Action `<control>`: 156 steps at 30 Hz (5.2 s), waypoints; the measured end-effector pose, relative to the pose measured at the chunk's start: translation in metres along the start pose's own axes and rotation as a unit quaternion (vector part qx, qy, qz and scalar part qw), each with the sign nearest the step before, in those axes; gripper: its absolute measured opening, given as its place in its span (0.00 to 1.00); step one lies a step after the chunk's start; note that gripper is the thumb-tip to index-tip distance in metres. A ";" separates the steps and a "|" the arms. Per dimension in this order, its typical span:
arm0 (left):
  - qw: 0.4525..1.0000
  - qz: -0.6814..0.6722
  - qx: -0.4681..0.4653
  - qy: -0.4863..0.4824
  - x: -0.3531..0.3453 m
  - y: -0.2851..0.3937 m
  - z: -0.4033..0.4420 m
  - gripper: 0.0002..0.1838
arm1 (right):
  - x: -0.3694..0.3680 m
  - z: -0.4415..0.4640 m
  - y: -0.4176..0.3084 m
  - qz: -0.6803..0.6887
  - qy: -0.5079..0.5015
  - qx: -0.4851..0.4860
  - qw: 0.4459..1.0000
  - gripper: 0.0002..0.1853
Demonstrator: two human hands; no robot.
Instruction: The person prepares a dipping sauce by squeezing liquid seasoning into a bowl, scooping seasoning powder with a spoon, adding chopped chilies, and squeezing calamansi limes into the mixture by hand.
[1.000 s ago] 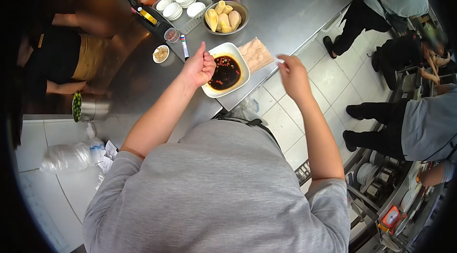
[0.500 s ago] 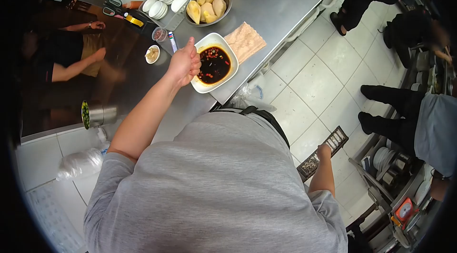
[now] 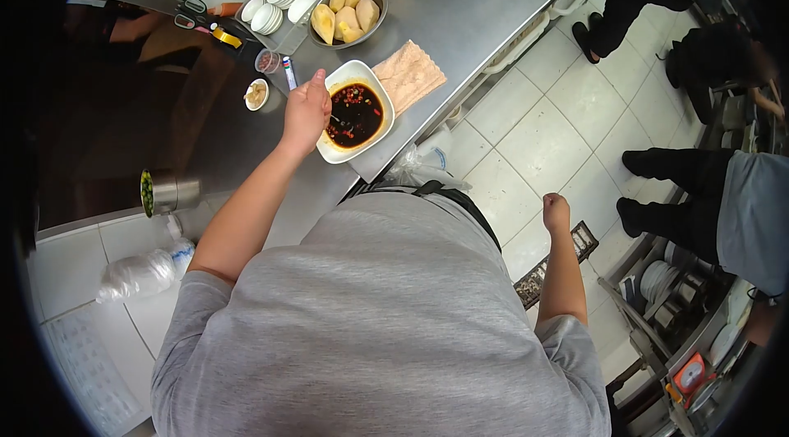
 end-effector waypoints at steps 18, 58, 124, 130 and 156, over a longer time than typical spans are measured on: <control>0.982 0.168 -0.063 0.052 -0.003 -0.006 0.006 0.27 | 0.015 0.009 0.061 -0.056 0.000 -0.022 0.998 0.12; 0.958 0.218 -0.180 0.051 -0.009 0.016 -0.012 0.18 | 0.010 -0.049 -0.397 0.206 -0.218 0.320 0.899 0.27; 0.901 0.218 -0.157 0.341 0.027 0.038 -0.050 0.16 | 0.004 -0.006 -0.439 0.207 -0.440 0.409 0.772 0.26; 0.915 0.185 -0.084 0.348 0.025 0.028 -0.047 0.18 | 0.002 -0.011 -0.436 0.193 -0.427 0.432 0.771 0.25; -0.197 -0.488 -0.153 0.837 -0.439 -0.264 -0.679 0.06 | -0.272 -0.312 -0.410 -0.298 -0.706 0.472 0.436 0.16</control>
Point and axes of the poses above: each hand's wrist, its own z-axis towards the middle knuckle, its own x-axis out of the back of the hand, y = z × x, the point moved 4 cm from there along z, towards the middle knuckle, and after that the axes turned 10 degrees about -y, right-handed, at the moved point
